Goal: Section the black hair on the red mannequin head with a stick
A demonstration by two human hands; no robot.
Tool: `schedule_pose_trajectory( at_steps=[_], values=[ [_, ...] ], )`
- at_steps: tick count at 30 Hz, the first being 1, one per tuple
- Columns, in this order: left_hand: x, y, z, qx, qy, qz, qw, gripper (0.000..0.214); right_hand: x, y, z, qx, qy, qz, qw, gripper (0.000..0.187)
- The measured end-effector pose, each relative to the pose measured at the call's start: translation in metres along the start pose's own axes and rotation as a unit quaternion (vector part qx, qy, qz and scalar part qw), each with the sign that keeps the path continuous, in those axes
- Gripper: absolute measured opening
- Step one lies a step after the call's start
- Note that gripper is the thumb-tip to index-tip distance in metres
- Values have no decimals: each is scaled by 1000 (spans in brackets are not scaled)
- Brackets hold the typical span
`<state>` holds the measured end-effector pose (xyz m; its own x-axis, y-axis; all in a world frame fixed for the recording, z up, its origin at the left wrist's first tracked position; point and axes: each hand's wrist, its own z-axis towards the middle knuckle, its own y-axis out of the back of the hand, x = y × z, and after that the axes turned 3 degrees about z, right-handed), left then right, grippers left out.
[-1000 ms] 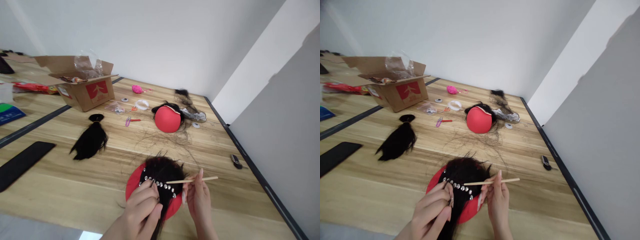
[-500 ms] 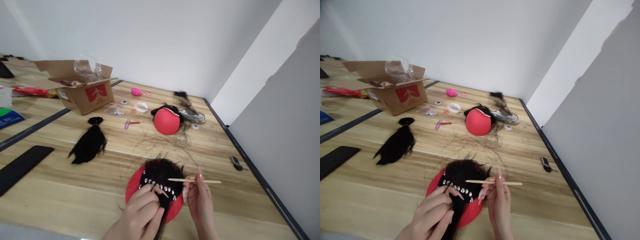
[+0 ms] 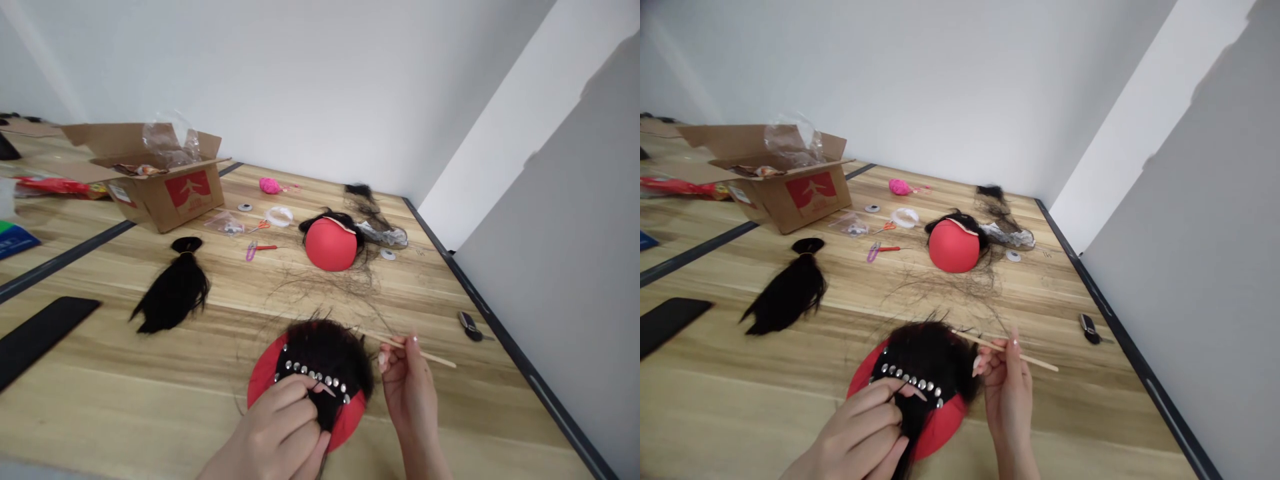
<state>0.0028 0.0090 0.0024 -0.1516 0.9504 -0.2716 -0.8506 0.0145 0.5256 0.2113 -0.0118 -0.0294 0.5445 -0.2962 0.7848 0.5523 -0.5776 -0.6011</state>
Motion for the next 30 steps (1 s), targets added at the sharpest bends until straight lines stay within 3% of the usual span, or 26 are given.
schedule_pose_trajectory(
  at_steps=[7,11,15,17,21,24,26,30],
  values=[
    [-3,7,-3,5,63,9,998,24,4,35,33,-123,77,8,989,23],
    [1,11,-5,-8,95,14,995,22,12,46,30,-141,117,-9,983,25],
    [7,16,-10,-28,141,30,989,24,16,37,6,-63,121,-167,976,29],
    [10,19,-14,-37,177,50,982,25,14,23,-10,13,116,-311,943,27],
    [15,23,-25,-72,258,56,962,25,1,-10,-33,217,149,-412,872,22],
    [16,22,-32,-89,302,49,948,27,-11,-28,-37,244,189,-445,841,25],
    [14,21,-34,-96,311,53,944,28,-14,-34,-36,241,188,-445,842,9],
    [12,17,-33,-88,309,53,946,23,-11,-39,-34,240,148,-436,855,16]
  ],
)
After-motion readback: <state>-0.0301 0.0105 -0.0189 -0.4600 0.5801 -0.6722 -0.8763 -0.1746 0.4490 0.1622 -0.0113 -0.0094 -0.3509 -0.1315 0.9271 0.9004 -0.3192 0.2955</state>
